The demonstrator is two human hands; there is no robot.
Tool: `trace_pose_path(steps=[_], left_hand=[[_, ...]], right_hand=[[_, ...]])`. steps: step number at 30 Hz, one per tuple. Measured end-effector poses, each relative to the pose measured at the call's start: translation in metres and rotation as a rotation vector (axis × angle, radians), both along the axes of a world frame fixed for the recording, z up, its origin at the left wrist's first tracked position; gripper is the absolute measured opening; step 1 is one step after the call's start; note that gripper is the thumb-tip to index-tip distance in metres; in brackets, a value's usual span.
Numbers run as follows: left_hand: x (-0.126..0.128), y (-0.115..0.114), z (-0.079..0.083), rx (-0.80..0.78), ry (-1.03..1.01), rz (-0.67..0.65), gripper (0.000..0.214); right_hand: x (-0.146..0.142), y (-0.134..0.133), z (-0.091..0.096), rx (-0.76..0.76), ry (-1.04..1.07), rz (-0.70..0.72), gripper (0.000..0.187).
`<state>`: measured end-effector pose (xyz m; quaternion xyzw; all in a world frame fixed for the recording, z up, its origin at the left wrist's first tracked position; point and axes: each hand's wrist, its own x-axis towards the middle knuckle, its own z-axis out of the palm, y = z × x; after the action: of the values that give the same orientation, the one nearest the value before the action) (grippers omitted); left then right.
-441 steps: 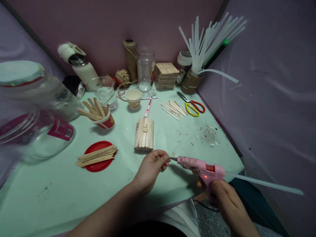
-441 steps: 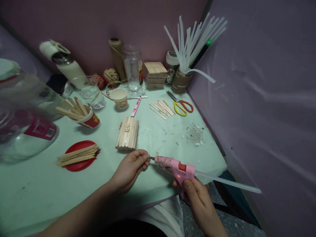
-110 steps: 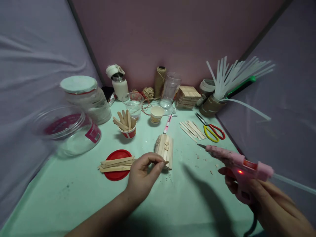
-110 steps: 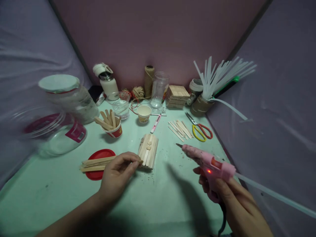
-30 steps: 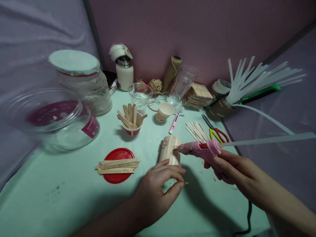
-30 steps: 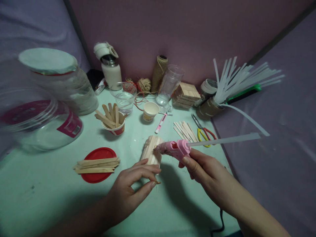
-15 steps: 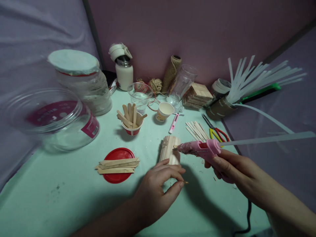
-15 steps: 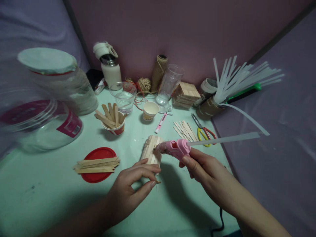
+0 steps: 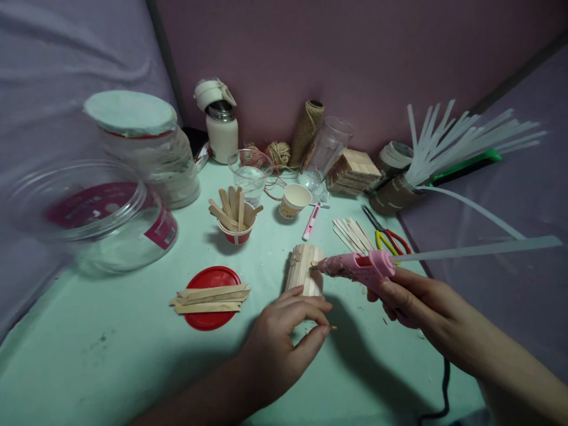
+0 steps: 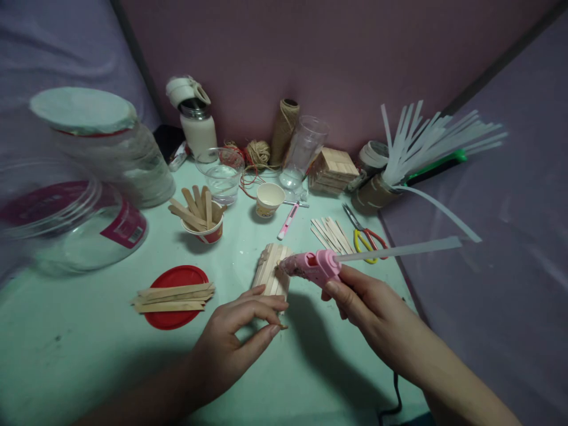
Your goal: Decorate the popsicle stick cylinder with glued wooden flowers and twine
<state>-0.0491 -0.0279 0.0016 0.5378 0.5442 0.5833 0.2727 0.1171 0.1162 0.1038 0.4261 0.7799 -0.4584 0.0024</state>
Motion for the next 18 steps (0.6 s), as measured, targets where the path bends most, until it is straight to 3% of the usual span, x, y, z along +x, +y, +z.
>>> trace_pose_path(steps=[18], left_hand=[[-0.0001, 0.0004, -0.0006, -0.002, 0.002, 0.001, 0.008]], right_hand=[[-0.0018, -0.0011, 0.0040, 0.018, 0.013, 0.022, 0.046]])
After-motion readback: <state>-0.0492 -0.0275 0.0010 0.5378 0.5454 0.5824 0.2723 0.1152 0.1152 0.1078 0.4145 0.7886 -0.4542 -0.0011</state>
